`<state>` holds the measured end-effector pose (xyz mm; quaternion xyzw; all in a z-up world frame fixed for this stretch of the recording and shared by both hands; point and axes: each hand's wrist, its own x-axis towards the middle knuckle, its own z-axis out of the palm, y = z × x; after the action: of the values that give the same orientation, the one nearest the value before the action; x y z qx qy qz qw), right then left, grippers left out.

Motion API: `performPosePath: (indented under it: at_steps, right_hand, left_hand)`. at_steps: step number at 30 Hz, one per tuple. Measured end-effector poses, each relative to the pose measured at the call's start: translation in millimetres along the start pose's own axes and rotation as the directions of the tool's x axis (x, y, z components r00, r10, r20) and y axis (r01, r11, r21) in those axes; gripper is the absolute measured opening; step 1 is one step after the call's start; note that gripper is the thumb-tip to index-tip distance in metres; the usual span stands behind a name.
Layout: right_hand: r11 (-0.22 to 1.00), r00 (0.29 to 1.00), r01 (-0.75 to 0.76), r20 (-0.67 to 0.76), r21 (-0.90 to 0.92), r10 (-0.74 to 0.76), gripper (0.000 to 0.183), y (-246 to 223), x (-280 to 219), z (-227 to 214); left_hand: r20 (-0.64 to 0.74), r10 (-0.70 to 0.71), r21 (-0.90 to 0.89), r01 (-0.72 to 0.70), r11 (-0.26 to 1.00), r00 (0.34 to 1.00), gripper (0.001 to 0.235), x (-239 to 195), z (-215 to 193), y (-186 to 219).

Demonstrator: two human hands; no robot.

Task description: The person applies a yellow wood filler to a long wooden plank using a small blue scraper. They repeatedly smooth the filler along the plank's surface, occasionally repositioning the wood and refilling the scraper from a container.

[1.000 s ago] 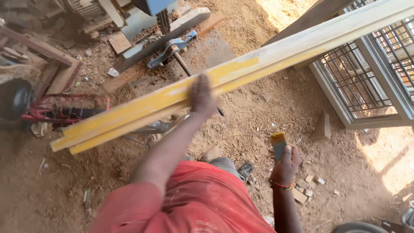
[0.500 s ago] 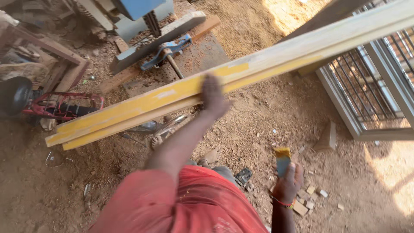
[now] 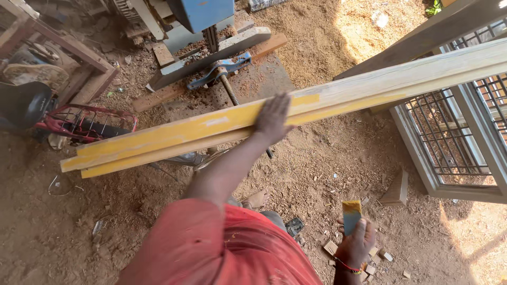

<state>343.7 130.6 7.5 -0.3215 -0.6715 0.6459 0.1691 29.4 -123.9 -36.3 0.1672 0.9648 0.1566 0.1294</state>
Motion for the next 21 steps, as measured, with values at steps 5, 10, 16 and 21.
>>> performPosePath:
  at_steps: [5, 10, 16, 21]
  right_hand:
    - [0.992, 0.97, -0.067, 0.241, 0.105, 0.04, 0.021, -5.6, -3.4, 79.8]
    - [0.99, 0.866, -0.133, 0.491, 0.05, 0.091, 0.035, -27.1, -25.6, 193.1]
    - [0.683, 0.632, 0.668, 0.71, -0.296, -0.31, 0.04, -50.5, -36.1, 318.3]
    - [0.266, 0.45, 0.891, 0.799, -0.369, -0.399, 0.037, -63.4, -19.2, 373.0]
  left_hand:
    - [-0.275, -0.333, -0.028, 0.338, 0.941, 0.902, 0.109, -169.0, 6.4, -171.8]
    - [-0.209, -0.778, 0.032, 0.8, 0.6, 0.592, 0.103, -337.0, -27.0, -301.0]
    - [-0.305, -0.242, -0.138, 0.209, 0.968, 0.921, 0.109, -311.1, -30.3, -306.8]
    - [-0.221, 0.203, -0.13, -0.235, 0.963, 0.954, 0.118, -203.9, -39.8, -252.4]
